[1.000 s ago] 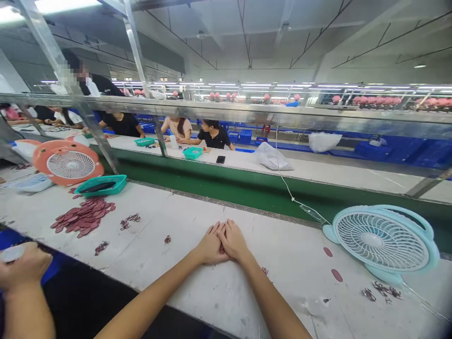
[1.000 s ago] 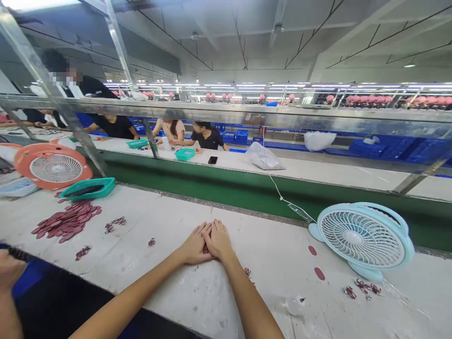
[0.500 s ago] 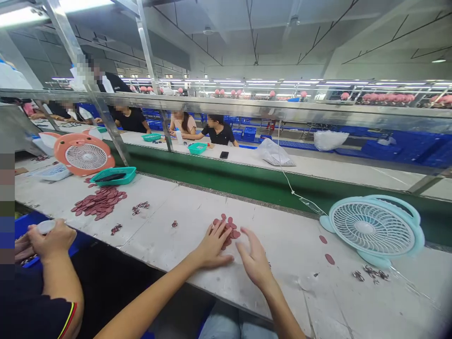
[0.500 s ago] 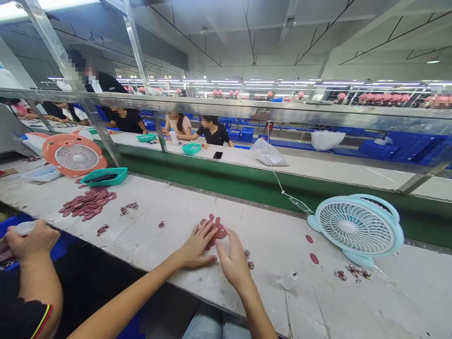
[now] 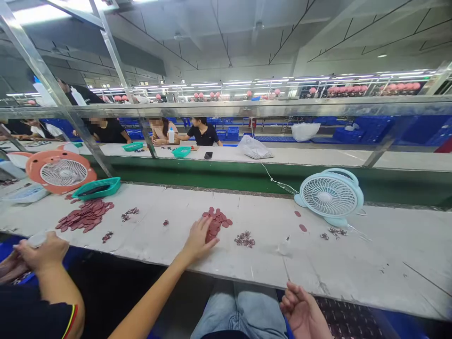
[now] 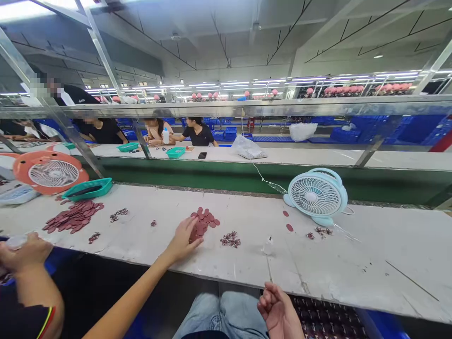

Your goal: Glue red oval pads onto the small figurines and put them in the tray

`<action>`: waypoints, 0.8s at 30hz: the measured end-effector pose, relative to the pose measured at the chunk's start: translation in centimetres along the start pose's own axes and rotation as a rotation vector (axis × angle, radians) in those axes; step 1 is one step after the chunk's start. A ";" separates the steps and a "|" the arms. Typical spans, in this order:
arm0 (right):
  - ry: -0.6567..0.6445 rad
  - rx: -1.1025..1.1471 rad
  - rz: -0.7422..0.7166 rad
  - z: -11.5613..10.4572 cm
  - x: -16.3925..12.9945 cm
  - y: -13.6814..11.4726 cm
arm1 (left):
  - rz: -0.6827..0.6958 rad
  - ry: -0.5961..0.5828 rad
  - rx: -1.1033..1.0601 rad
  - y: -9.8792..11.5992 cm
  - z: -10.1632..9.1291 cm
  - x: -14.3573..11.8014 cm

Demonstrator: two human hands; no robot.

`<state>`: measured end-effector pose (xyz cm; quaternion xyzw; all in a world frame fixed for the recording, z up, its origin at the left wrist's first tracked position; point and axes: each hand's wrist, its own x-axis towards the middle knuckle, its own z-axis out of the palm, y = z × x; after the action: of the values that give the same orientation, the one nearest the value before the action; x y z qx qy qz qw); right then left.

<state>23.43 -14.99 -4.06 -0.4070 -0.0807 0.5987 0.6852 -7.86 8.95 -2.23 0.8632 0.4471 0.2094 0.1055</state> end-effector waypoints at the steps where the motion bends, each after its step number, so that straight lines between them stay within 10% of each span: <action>1: -0.008 0.046 0.010 -0.1 -0.3 -0.3 | -0.029 0.021 0.006 -0.1 -0.5 -0.7; 8: -0.079 0.238 0.055 1.3 -0.9 -1.7 | -0.103 -0.008 0.014 1.7 -0.2 -4.0; 24: -0.200 0.554 0.194 0.9 -1.6 -1.7 | -0.162 -0.077 -0.484 1.8 -2.2 -2.4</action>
<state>23.74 -15.90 -1.78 -0.1496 0.0581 0.6975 0.6984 -8.76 5.92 -0.26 0.7816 0.4472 0.2682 0.3423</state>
